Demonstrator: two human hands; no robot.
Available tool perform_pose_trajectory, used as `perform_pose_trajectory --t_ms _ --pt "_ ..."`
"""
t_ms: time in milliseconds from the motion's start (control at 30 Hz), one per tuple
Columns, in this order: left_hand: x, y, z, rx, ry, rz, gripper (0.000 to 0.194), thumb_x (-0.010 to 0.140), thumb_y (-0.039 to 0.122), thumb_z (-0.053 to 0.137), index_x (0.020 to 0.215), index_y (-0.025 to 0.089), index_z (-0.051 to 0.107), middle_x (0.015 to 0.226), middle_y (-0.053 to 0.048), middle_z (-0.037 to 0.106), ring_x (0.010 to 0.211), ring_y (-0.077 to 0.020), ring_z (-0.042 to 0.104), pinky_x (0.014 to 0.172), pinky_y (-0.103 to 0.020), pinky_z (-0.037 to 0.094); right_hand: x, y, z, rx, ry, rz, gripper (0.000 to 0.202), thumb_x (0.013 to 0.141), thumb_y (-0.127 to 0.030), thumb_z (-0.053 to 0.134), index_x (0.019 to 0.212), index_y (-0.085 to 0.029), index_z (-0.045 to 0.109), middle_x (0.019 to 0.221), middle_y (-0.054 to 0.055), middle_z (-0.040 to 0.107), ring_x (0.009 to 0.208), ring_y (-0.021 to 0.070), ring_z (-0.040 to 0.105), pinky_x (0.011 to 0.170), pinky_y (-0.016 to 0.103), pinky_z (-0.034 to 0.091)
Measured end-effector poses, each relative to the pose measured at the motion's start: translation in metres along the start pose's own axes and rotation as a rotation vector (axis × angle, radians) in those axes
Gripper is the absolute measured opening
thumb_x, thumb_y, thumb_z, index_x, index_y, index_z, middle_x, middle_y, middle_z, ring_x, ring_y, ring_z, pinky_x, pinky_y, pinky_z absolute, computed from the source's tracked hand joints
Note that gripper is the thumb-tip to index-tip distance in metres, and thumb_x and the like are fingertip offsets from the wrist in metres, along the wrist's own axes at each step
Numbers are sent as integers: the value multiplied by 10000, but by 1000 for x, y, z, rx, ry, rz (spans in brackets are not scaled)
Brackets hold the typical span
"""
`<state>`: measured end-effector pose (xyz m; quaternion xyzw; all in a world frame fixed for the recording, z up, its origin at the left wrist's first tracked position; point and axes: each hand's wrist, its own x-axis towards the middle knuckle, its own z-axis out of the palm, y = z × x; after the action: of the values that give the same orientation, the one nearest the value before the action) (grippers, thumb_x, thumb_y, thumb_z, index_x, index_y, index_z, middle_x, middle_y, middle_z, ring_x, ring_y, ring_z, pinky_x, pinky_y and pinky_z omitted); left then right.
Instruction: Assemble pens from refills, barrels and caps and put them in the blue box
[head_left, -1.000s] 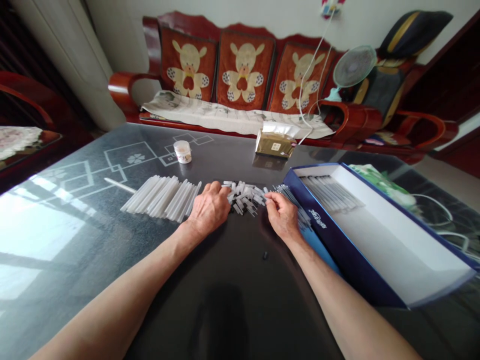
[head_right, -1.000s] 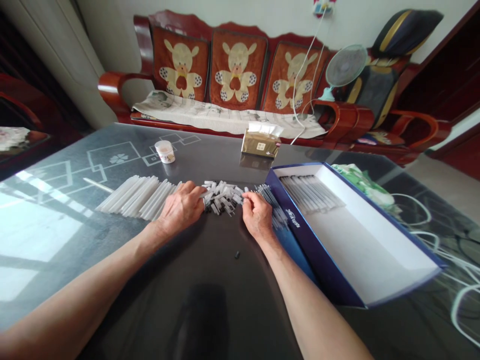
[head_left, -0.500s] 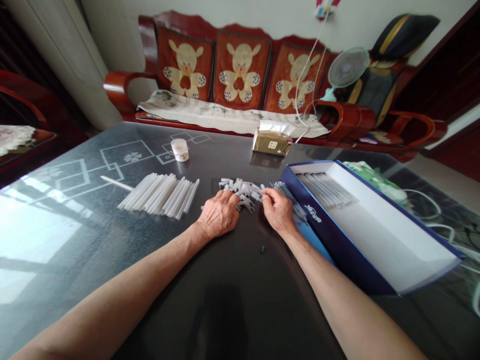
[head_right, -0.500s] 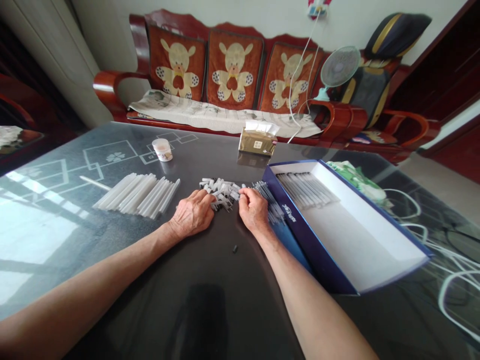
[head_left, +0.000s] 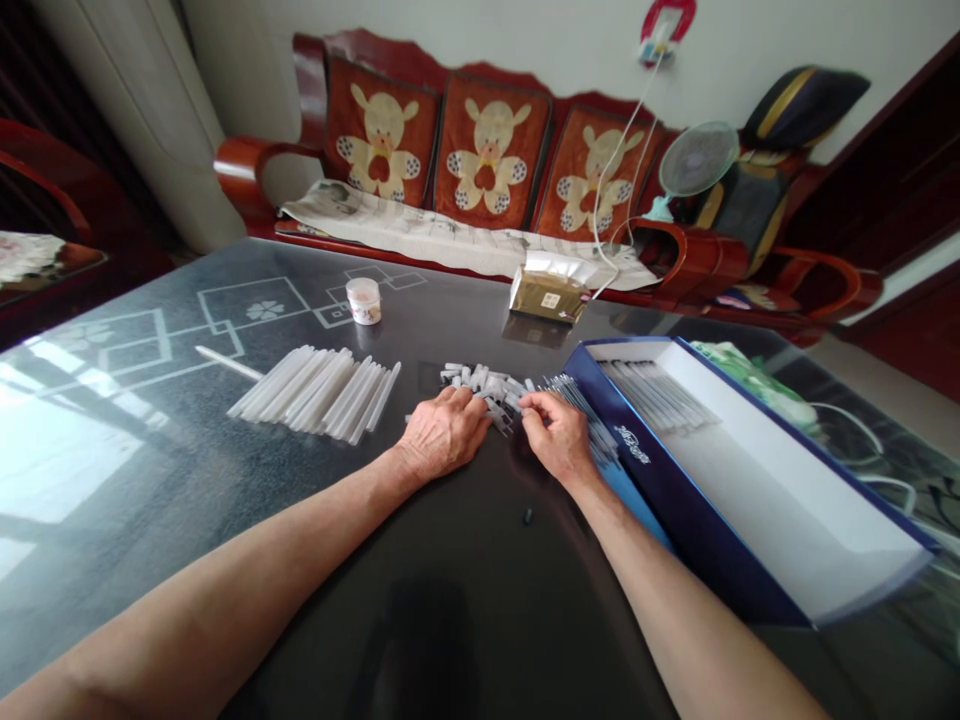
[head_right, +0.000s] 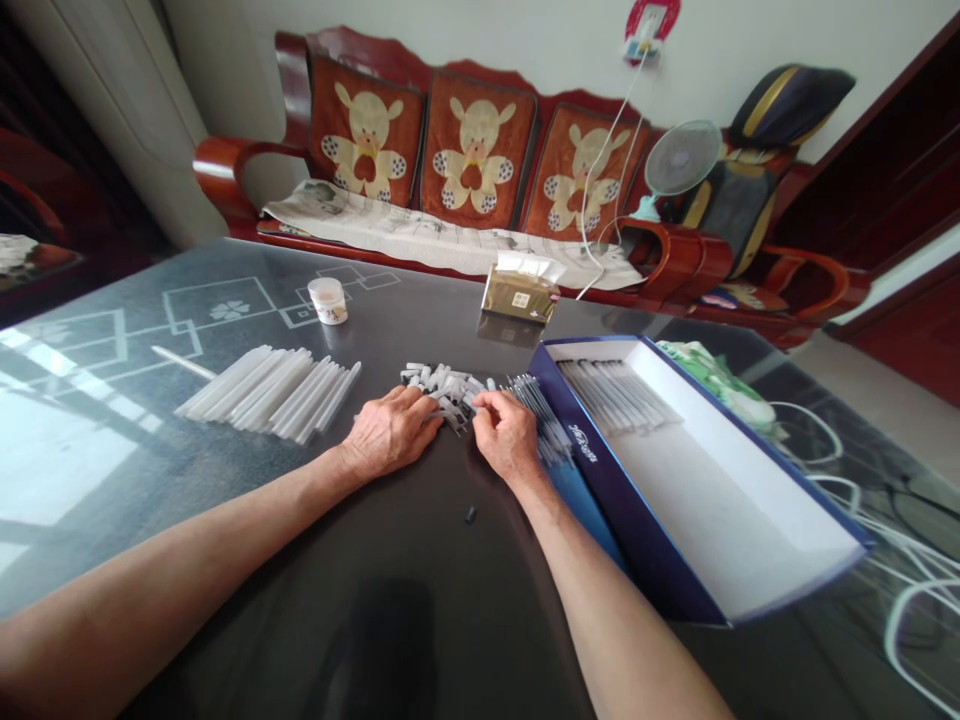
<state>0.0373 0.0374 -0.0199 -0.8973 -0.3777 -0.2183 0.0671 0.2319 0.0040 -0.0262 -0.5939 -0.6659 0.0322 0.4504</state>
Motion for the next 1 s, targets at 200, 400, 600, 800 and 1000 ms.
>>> perform_pose_trajectory --t_ms 200,400,600,800,1000 --pt "-1 -1 -2 -11 -15 17 302 983 367 352 1043 227 614 870 -45 591 845 -198 571 641 -262 449 -1 -8 -3 37 -81 -25 141 760 -167 532 804 -193 664 753 13 654 632 142 577 653 264 461" --pt "-2 -1 -5 -21 -28 36 340 989 361 325 1036 206 624 884 -66 591 862 -196 566 671 -261 467 2 3 -2 144 -68 251 189 766 -273 532 828 -189 690 719 15 685 627 157 610 630 268 479" --pt "-3 -2 -5 -35 0 37 293 969 328 371 966 183 626 882 -68 595 856 -195 567 696 -270 476 13 11 -14 161 -158 337 229 752 -309 547 880 -189 695 657 -4 671 587 160 620 569 264 487" --pt "-3 -4 -3 -77 11 20 284 968 328 385 981 186 630 893 -72 600 871 -198 573 694 -268 476 11 16 -38 -217 118 67 208 792 -216 513 884 -178 696 842 60 691 688 165 623 720 301 503" --pt "-4 -5 -2 -78 32 21 304 971 340 370 983 191 634 880 -64 604 849 -198 574 684 -277 477 4 13 -35 -558 -50 24 154 836 -246 559 840 -199 705 867 69 636 713 180 581 669 293 454"
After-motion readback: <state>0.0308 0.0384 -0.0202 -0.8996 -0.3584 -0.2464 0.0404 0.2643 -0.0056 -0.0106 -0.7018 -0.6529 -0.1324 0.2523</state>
